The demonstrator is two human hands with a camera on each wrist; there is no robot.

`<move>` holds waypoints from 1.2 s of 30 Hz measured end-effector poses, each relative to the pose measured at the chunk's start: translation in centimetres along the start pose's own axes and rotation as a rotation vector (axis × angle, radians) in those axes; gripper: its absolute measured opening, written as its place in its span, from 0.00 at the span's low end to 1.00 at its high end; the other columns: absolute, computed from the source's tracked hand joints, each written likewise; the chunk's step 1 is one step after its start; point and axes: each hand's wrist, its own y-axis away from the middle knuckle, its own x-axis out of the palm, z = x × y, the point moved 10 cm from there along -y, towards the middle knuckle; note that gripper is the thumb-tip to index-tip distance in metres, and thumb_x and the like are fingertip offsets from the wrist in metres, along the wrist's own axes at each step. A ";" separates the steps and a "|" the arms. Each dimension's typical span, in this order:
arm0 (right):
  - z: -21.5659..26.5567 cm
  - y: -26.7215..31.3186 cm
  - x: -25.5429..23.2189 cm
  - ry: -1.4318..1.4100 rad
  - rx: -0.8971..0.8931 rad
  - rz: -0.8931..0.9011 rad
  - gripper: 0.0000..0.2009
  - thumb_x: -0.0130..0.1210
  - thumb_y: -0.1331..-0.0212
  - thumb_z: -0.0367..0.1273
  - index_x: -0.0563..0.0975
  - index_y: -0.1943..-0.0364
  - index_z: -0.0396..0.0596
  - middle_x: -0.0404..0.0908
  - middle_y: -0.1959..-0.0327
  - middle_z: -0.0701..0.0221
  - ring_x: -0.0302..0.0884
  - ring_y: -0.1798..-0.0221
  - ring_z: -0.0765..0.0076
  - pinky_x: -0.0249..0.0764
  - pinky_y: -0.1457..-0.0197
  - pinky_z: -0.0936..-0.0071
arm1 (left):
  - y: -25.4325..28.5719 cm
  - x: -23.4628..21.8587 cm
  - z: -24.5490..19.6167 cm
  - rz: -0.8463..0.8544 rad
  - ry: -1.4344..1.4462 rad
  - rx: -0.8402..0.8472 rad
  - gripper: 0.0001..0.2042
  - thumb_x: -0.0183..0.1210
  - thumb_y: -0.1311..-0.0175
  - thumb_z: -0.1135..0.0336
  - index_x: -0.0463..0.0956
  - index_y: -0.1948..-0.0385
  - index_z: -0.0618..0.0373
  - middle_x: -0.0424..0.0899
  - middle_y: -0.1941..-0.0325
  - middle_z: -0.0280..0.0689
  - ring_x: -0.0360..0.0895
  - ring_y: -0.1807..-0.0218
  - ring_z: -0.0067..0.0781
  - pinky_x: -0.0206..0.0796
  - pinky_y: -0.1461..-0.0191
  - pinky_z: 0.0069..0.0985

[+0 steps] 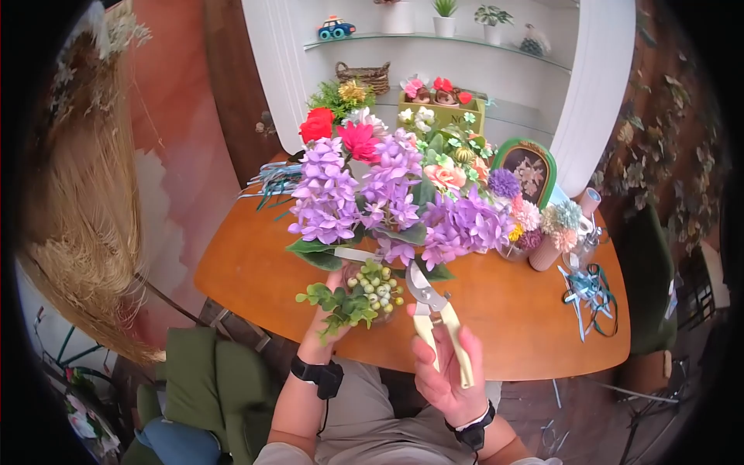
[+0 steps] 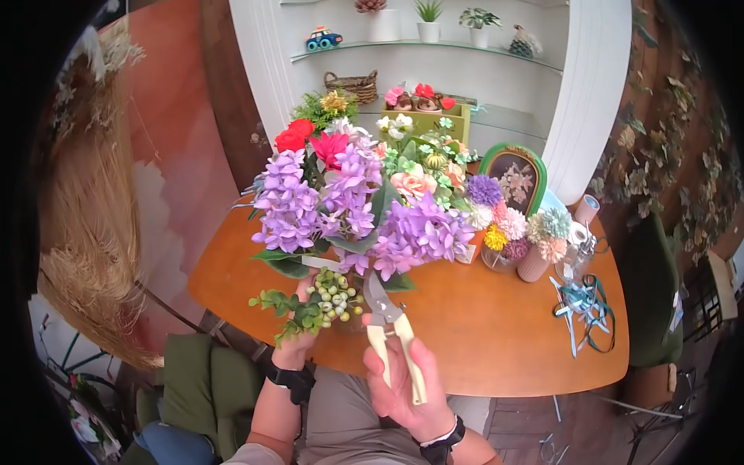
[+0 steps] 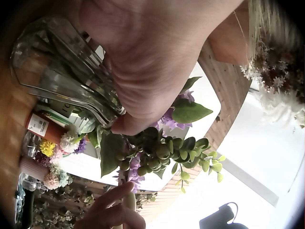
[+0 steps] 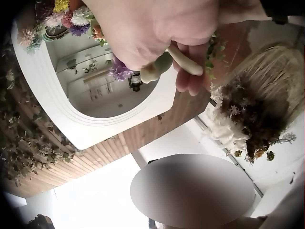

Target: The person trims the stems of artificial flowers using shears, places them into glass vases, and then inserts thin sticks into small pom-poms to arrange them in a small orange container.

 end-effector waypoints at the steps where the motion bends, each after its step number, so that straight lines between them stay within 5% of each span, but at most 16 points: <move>1: -0.2 0.1 -0.4 -0.082 0.004 -0.018 0.41 0.50 0.26 0.56 0.56 0.22 0.40 0.77 0.58 0.60 0.71 0.81 0.69 0.73 0.80 0.72 | -0.1 0.0 0.4 0.020 0.078 0.015 0.26 0.49 0.17 0.53 0.61 0.25 0.55 0.77 0.35 0.37 0.79 0.36 0.31 0.76 0.33 0.32; 5: -1.2 1.3 0.6 -0.100 0.128 0.148 0.48 0.56 0.34 0.60 0.56 0.22 0.38 0.76 0.59 0.50 0.77 0.75 0.52 0.80 0.71 0.50 | -0.3 1.1 -1.0 0.026 0.122 0.035 0.25 0.45 0.16 0.48 0.67 0.32 0.59 0.80 0.37 0.39 0.83 0.40 0.32 0.79 0.36 0.33; 6: -1.6 1.8 1.5 0.011 0.184 0.247 0.51 0.61 0.37 0.60 0.55 0.21 0.41 0.79 0.54 0.53 0.82 0.70 0.51 0.83 0.64 0.54 | -0.5 1.2 -1.2 0.010 0.130 0.005 0.25 0.44 0.15 0.46 0.69 0.34 0.60 0.81 0.38 0.39 0.84 0.41 0.33 0.79 0.36 0.33; 8: -1.6 2.4 1.8 0.336 0.203 0.172 0.52 0.61 0.38 0.61 0.54 0.20 0.41 0.79 0.53 0.53 0.83 0.68 0.52 0.83 0.63 0.55 | -0.8 0.9 -0.4 -0.036 0.190 -0.108 0.27 0.42 0.15 0.44 0.69 0.34 0.60 0.82 0.39 0.39 0.84 0.42 0.33 0.80 0.37 0.34; 13: -0.1 -0.4 6.0 0.147 0.259 0.206 0.48 0.46 0.30 0.62 0.51 0.21 0.34 0.76 0.55 0.48 0.80 0.74 0.47 0.85 0.64 0.46 | -0.8 0.8 -0.3 -0.056 0.130 -0.074 0.30 0.39 0.15 0.39 0.69 0.34 0.58 0.82 0.40 0.38 0.84 0.43 0.32 0.80 0.39 0.34; 16: -0.5 -2.2 8.3 0.012 0.259 0.122 0.47 0.43 0.28 0.61 0.50 0.21 0.33 0.76 0.55 0.47 0.79 0.73 0.48 0.85 0.64 0.46 | -0.8 0.9 -0.4 -0.021 0.151 -0.086 0.27 0.47 0.17 0.44 0.69 0.32 0.56 0.81 0.39 0.35 0.83 0.42 0.29 0.79 0.40 0.32; 20: -1.9 -4.0 8.6 -0.081 0.300 0.009 0.44 0.40 0.24 0.59 0.54 0.22 0.34 0.77 0.53 0.51 0.79 0.65 0.53 0.83 0.59 0.52 | 0.1 0.5 -1.3 0.083 -0.058 0.247 0.25 0.65 0.26 0.63 0.68 0.31 0.55 0.81 0.40 0.31 0.81 0.41 0.26 0.76 0.39 0.29; 23: -2.0 -4.6 7.9 -0.044 0.231 -0.089 0.42 0.41 0.24 0.58 0.57 0.23 0.34 0.77 0.54 0.56 0.75 0.66 0.59 0.81 0.58 0.58 | -0.4 -0.3 0.7 0.073 -0.149 0.069 0.29 0.70 0.36 0.76 0.69 0.33 0.56 0.81 0.40 0.30 0.79 0.40 0.25 0.75 0.37 0.28; 28: -1.8 -4.4 6.7 -0.084 0.235 0.029 0.35 0.44 0.21 0.55 0.64 0.26 0.39 0.78 0.56 0.59 0.79 0.69 0.59 0.86 0.61 0.60 | -0.5 0.0 0.7 0.074 -0.065 0.072 0.26 0.69 0.35 0.74 0.70 0.36 0.56 0.81 0.41 0.32 0.80 0.42 0.24 0.76 0.39 0.29; 32: -1.8 -3.8 7.9 0.141 0.153 0.099 0.38 0.44 0.22 0.54 0.54 0.20 0.41 0.77 0.54 0.58 0.79 0.73 0.59 0.87 0.62 0.57 | -0.6 0.6 -0.3 0.108 -0.044 0.045 0.26 0.68 0.35 0.74 0.69 0.36 0.56 0.81 0.40 0.32 0.79 0.41 0.24 0.76 0.39 0.29; 36: -1.6 -3.3 9.0 0.176 0.096 0.188 0.46 0.49 0.28 0.60 0.52 0.21 0.40 0.77 0.54 0.49 0.80 0.75 0.47 0.85 0.67 0.45 | -0.4 0.3 0.0 0.083 -0.021 0.045 0.26 0.67 0.34 0.74 0.69 0.35 0.56 0.81 0.40 0.32 0.79 0.41 0.23 0.76 0.39 0.29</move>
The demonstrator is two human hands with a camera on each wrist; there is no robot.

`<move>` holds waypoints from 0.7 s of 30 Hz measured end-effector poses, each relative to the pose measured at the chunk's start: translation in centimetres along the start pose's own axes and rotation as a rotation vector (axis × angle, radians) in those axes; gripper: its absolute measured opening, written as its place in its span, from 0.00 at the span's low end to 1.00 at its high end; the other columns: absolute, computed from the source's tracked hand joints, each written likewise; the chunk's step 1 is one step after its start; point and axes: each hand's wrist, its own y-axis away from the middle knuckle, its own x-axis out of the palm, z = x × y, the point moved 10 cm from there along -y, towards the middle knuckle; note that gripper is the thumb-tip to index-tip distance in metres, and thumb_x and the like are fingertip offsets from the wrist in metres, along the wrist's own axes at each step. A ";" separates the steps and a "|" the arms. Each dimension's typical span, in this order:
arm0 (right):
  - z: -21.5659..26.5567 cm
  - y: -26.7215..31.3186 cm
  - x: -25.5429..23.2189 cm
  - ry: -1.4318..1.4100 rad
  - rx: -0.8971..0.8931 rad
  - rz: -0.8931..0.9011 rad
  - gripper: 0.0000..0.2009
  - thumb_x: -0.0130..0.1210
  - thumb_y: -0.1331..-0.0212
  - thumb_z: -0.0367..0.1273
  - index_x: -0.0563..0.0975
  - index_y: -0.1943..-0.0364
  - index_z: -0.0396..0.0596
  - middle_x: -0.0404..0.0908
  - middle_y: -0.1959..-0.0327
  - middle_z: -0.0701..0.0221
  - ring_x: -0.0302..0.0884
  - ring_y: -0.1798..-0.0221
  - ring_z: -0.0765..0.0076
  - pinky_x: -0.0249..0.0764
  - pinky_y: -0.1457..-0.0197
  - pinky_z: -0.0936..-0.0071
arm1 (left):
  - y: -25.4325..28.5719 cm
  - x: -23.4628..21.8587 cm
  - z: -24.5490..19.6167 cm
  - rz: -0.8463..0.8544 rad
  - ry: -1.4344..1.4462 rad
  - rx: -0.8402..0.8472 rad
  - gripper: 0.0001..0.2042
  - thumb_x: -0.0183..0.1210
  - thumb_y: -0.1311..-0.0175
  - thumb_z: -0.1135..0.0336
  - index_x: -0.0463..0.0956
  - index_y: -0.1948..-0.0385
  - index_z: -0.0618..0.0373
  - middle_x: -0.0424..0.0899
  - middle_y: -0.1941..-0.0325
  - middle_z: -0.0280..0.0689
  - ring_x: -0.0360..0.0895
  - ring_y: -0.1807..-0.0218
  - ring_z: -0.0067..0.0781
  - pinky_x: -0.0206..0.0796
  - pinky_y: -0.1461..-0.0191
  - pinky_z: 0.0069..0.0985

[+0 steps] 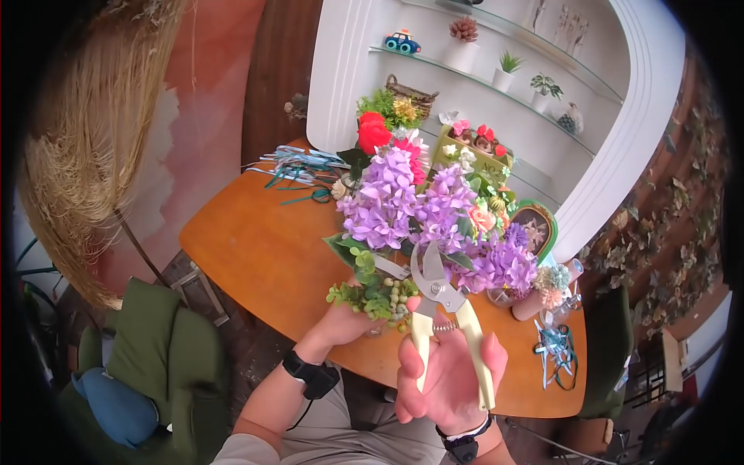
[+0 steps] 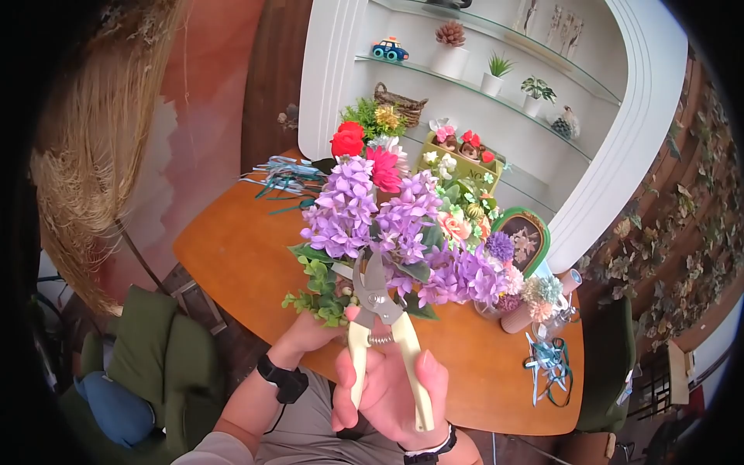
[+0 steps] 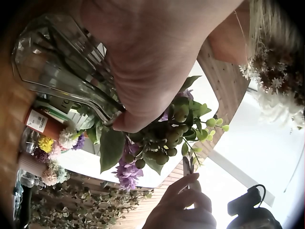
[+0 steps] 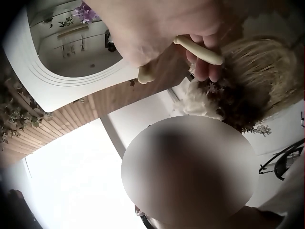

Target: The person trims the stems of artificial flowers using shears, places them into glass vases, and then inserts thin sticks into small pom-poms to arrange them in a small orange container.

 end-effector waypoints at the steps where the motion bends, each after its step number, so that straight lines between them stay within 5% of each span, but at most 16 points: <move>1: -0.1 0.1 -0.1 -0.025 0.003 -0.003 0.46 0.49 0.29 0.61 0.52 0.21 0.40 0.77 0.54 0.49 0.80 0.74 0.46 0.84 0.65 0.43 | 0.0 -0.1 0.3 0.002 -0.001 0.004 0.26 0.68 0.34 0.74 0.69 0.35 0.56 0.80 0.40 0.32 0.79 0.40 0.23 0.76 0.39 0.29; 10: -1.0 -1.0 -2.9 0.152 0.083 -0.167 0.43 0.45 0.26 0.61 0.57 0.22 0.40 0.78 0.56 0.56 0.80 0.72 0.55 0.85 0.63 0.52 | 0.0 -0.3 1.4 -0.001 0.018 -0.064 0.24 0.69 0.35 0.74 0.72 0.38 0.57 0.83 0.42 0.32 0.80 0.43 0.23 0.76 0.41 0.28; 11: -0.9 -1.2 -2.4 0.064 0.088 -0.094 0.36 0.44 0.21 0.55 0.57 0.22 0.44 0.79 0.55 0.59 0.82 0.67 0.58 0.85 0.59 0.58 | -0.1 -0.1 0.7 0.000 -0.010 -0.054 0.23 0.70 0.35 0.74 0.73 0.39 0.57 0.83 0.43 0.32 0.80 0.44 0.23 0.76 0.42 0.28; 21: -0.7 -1.2 -2.6 0.138 0.076 -0.077 0.36 0.44 0.21 0.54 0.56 0.22 0.42 0.79 0.55 0.60 0.81 0.69 0.64 0.84 0.64 0.64 | 0.0 -0.1 0.7 0.009 0.028 -0.066 0.21 0.68 0.34 0.74 0.77 0.40 0.58 0.85 0.44 0.32 0.82 0.45 0.25 0.76 0.42 0.28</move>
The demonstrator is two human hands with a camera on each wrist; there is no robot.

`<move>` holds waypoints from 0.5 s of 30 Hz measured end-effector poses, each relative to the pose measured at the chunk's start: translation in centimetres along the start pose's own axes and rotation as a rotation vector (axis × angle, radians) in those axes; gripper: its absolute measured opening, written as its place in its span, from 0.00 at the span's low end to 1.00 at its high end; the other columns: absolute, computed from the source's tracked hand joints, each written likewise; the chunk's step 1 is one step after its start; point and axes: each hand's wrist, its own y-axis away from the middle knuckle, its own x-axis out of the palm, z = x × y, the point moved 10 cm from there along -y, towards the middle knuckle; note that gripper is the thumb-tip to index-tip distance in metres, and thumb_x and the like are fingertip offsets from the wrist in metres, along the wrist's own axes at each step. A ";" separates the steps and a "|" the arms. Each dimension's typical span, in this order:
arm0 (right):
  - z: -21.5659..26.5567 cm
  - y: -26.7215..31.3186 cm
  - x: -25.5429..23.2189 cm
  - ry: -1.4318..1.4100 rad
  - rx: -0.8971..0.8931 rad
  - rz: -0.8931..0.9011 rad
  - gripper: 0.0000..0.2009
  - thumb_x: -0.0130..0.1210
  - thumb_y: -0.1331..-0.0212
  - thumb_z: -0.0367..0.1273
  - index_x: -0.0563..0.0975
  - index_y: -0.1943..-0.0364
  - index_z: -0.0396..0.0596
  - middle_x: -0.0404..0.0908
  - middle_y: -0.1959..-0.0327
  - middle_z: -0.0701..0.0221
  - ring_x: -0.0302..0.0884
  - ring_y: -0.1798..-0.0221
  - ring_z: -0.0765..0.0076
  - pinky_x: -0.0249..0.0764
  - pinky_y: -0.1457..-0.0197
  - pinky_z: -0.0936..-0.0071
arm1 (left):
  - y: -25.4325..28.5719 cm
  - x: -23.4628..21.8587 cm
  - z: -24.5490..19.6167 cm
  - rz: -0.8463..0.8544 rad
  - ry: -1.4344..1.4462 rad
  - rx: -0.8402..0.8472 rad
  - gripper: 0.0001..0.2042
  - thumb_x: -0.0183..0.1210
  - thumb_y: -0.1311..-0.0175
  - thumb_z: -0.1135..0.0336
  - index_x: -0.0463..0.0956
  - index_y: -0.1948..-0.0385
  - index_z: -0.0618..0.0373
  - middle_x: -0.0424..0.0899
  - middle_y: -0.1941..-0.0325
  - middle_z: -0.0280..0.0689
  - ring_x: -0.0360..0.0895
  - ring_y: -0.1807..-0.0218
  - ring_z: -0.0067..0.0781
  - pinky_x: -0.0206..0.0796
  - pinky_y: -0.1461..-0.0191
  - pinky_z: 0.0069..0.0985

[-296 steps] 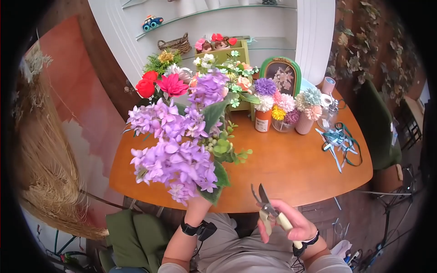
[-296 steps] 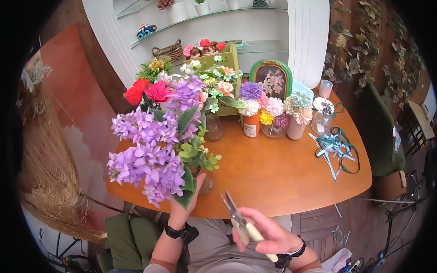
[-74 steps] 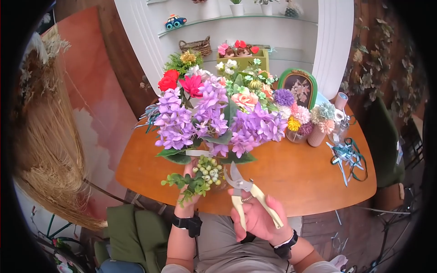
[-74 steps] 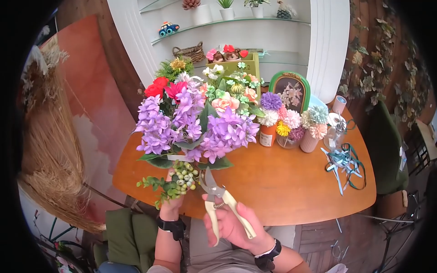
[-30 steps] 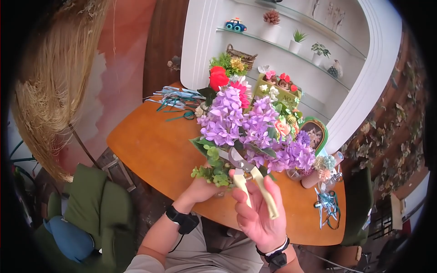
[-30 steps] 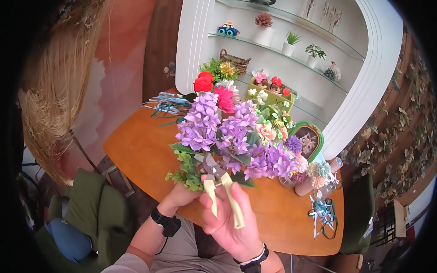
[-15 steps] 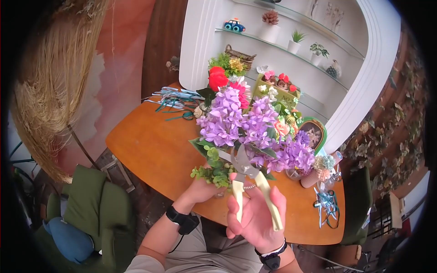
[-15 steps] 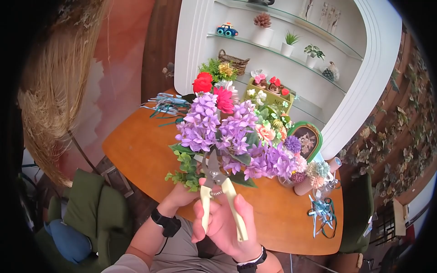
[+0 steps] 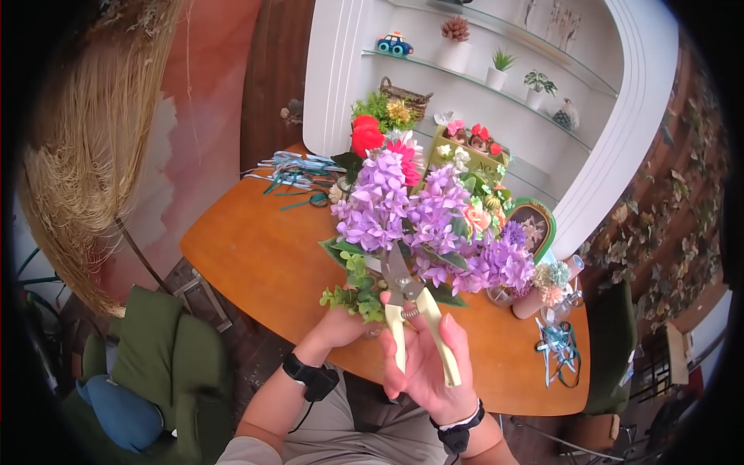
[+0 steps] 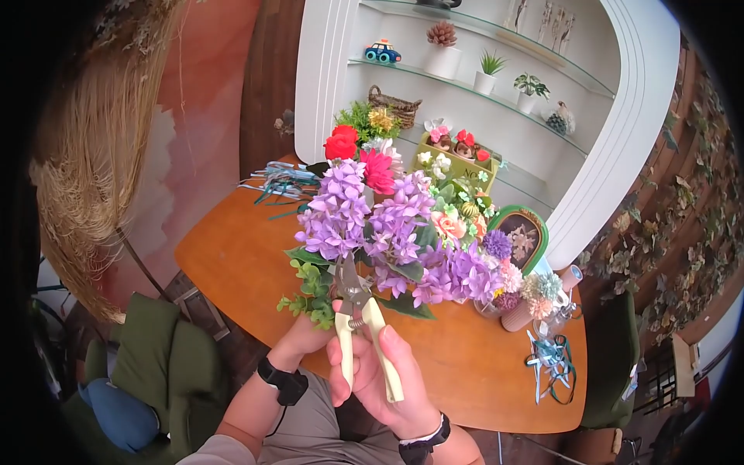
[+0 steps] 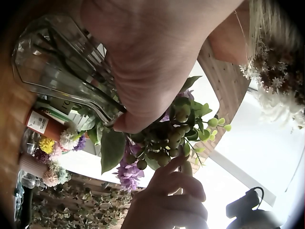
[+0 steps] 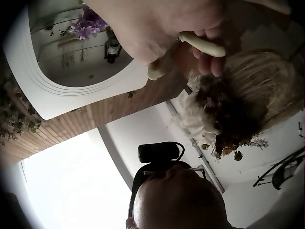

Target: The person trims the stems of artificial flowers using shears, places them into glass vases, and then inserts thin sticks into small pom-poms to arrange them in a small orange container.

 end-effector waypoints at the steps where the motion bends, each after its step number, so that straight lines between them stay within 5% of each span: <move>1: 0.0 0.2 0.3 0.005 -0.015 -0.002 0.36 0.45 0.21 0.53 0.56 0.22 0.42 0.79 0.55 0.61 0.81 0.69 0.64 0.83 0.65 0.64 | 0.0 0.0 0.0 0.003 -0.022 0.011 0.21 0.68 0.34 0.74 0.77 0.40 0.58 0.85 0.44 0.32 0.81 0.45 0.25 0.76 0.42 0.28; 9: -0.7 2.6 -1.8 0.121 0.021 -0.054 0.39 0.47 0.22 0.53 0.51 0.20 0.42 0.77 0.54 0.59 0.80 0.73 0.64 0.85 0.65 0.62 | -0.1 -0.2 0.4 -0.003 -0.096 0.085 0.20 0.68 0.35 0.73 0.78 0.42 0.60 0.85 0.45 0.33 0.79 0.44 0.24 0.75 0.41 0.30; 10: -0.8 2.5 -1.0 -0.079 -0.019 0.045 0.41 0.47 0.23 0.55 0.49 0.19 0.43 0.78 0.53 0.57 0.82 0.70 0.59 0.86 0.62 0.58 | 0.0 -0.6 1.0 -0.002 -0.128 0.062 0.23 0.69 0.35 0.73 0.74 0.38 0.58 0.82 0.41 0.33 0.78 0.41 0.25 0.74 0.38 0.30; 12: 0.0 2.8 0.3 -0.037 -0.082 0.009 0.44 0.48 0.26 0.59 0.50 0.19 0.43 0.78 0.55 0.55 0.81 0.73 0.55 0.86 0.65 0.55 | 0.1 -1.1 1.9 0.006 -0.190 0.018 0.31 0.71 0.36 0.73 0.68 0.31 0.56 0.76 0.34 0.33 0.74 0.35 0.26 0.71 0.33 0.30; 15: 0.5 3.4 0.4 -0.184 -0.087 -0.005 0.46 0.48 0.28 0.61 0.51 0.19 0.42 0.78 0.54 0.53 0.80 0.72 0.52 0.86 0.63 0.51 | 0.4 -1.4 2.0 -0.055 -0.161 -0.005 0.30 0.71 0.37 0.73 0.69 0.33 0.55 0.76 0.34 0.33 0.73 0.34 0.26 0.70 0.32 0.30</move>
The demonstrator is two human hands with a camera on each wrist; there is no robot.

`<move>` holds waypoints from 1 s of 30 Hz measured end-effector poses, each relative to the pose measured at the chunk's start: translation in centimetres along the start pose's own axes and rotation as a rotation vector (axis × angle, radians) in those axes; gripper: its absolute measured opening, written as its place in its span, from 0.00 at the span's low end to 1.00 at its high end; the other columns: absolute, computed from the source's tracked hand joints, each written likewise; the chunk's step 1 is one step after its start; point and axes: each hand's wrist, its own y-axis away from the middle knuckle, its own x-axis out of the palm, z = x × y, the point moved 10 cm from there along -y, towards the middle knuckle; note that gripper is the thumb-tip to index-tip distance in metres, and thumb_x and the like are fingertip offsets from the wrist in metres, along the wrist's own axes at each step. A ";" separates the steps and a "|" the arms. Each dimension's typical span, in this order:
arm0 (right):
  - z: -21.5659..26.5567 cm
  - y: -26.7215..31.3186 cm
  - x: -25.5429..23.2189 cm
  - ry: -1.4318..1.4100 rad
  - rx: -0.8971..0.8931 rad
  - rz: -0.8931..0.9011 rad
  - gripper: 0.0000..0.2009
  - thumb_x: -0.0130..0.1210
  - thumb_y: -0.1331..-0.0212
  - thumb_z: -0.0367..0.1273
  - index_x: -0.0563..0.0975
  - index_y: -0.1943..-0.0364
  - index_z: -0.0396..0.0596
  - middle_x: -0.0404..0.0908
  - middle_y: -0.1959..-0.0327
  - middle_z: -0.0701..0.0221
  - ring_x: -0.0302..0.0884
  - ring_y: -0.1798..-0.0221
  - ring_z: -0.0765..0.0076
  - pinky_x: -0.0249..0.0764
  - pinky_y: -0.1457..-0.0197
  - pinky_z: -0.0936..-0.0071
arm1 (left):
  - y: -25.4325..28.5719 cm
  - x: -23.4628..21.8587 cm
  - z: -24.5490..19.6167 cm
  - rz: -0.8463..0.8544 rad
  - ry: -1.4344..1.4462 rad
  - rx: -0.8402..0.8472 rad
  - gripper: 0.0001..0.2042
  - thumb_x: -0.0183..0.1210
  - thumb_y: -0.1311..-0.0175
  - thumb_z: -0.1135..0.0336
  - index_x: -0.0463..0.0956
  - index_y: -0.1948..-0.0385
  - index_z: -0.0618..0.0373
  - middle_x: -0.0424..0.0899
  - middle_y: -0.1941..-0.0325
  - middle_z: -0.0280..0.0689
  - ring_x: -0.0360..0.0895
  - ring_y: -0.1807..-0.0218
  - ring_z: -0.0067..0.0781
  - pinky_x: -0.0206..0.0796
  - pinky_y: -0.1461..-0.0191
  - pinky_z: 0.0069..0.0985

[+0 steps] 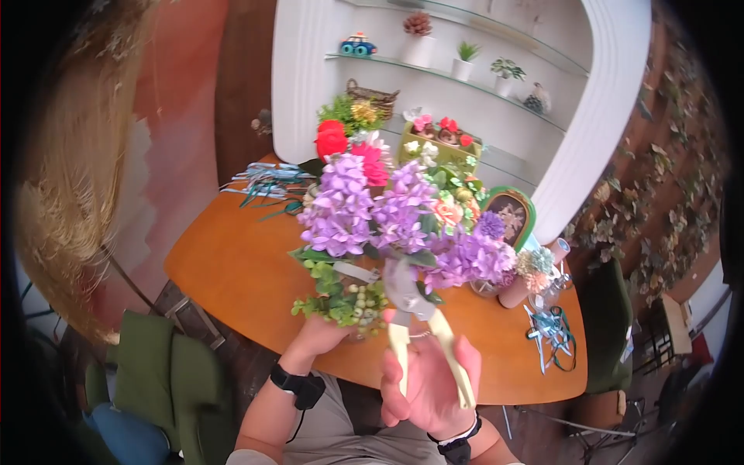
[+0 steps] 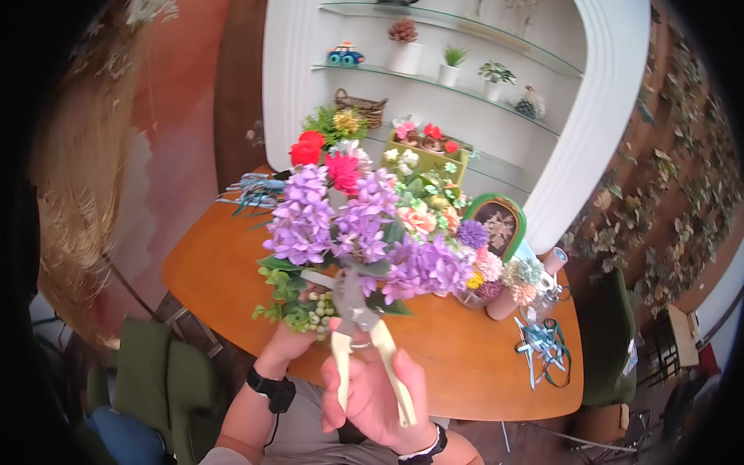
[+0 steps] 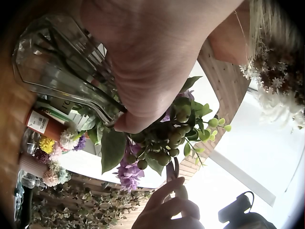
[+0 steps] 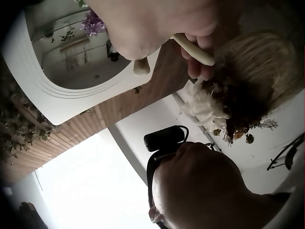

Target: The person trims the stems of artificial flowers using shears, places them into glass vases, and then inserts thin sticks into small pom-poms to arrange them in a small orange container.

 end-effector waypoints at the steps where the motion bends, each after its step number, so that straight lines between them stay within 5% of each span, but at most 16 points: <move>1: -0.1 0.0 -0.2 -0.080 0.035 -0.008 0.46 0.48 0.28 0.61 0.52 0.19 0.41 0.78 0.53 0.53 0.80 0.73 0.53 0.86 0.63 0.51 | 0.0 -0.1 -0.5 -0.027 0.021 0.047 0.27 0.71 0.36 0.72 0.71 0.36 0.55 0.78 0.39 0.32 0.76 0.38 0.26 0.73 0.35 0.30; 4: -0.5 -0.3 -0.3 -0.094 0.098 -0.032 0.44 0.47 0.27 0.61 0.54 0.20 0.42 0.78 0.53 0.56 0.80 0.70 0.54 0.85 0.62 0.54 | -0.4 -0.2 0.0 -0.053 0.080 0.055 0.24 0.71 0.35 0.70 0.73 0.40 0.54 0.81 0.43 0.31 0.79 0.43 0.25 0.76 0.40 0.28; 9: -0.9 -0.6 -2.8 0.127 0.131 -0.134 0.45 0.51 0.28 0.60 0.54 0.20 0.42 0.78 0.53 0.60 0.80 0.69 0.63 0.83 0.64 0.62 | -0.5 0.1 -0.8 0.033 0.122 0.073 0.29 0.67 0.36 0.79 0.70 0.32 0.59 0.79 0.37 0.34 0.76 0.37 0.28 0.71 0.32 0.32; 14: -1.5 1.5 -0.2 0.316 0.214 0.094 0.50 0.58 0.33 0.62 0.53 0.20 0.41 0.78 0.52 0.60 0.81 0.65 0.63 0.83 0.60 0.63 | 1.2 -0.3 0.6 -0.071 0.118 -0.266 0.31 0.66 0.36 0.79 0.68 0.30 0.57 0.79 0.37 0.33 0.77 0.37 0.27 0.73 0.34 0.30; 18: 0.0 3.4 1.2 0.332 0.127 0.089 0.55 0.62 0.40 0.65 0.51 0.18 0.47 0.77 0.50 0.55 0.83 0.63 0.55 0.84 0.52 0.53 | 0.4 -1.4 2.0 -0.039 0.154 -0.171 0.35 0.66 0.37 0.81 0.63 0.26 0.56 0.78 0.34 0.33 0.77 0.36 0.28 0.74 0.32 0.31; 20: 0.9 4.3 0.6 0.330 0.104 0.072 0.55 0.61 0.40 0.66 0.50 0.18 0.49 0.77 0.50 0.54 0.83 0.62 0.54 0.84 0.52 0.53 | -1.1 -1.3 2.0 0.063 0.173 0.026 0.37 0.66 0.38 0.81 0.62 0.25 0.56 0.77 0.33 0.34 0.77 0.35 0.28 0.73 0.32 0.31; 25: 1.6 6.1 -2.2 0.248 -0.028 0.041 0.49 0.57 0.35 0.63 0.53 0.19 0.49 0.78 0.49 0.52 0.83 0.59 0.49 0.82 0.50 0.47 | -0.3 -5.1 5.2 -0.057 0.107 -0.154 0.37 0.63 0.38 0.78 0.63 0.24 0.54 0.74 0.30 0.32 0.72 0.30 0.32 0.67 0.28 0.32; 28: 0.6 6.7 -4.9 0.134 -0.029 0.027 0.46 0.55 0.32 0.61 0.54 0.19 0.48 0.78 0.48 0.51 0.83 0.59 0.47 0.82 0.50 0.47 | -1.2 -9.5 12.6 -0.019 0.251 -0.110 0.31 0.66 0.33 0.77 0.66 0.28 0.54 0.78 0.41 0.28 0.79 0.46 0.25 0.75 0.44 0.25; 30: 0.1 6.7 -6.2 0.063 -0.038 0.011 0.44 0.54 0.30 0.60 0.55 0.20 0.47 0.78 0.48 0.51 0.83 0.59 0.46 0.83 0.50 0.47 | -1.1 -7.1 5.8 -0.071 0.262 -0.009 0.31 0.64 0.32 0.74 0.65 0.27 0.51 0.74 0.38 0.28 0.74 0.42 0.22 0.71 0.43 0.23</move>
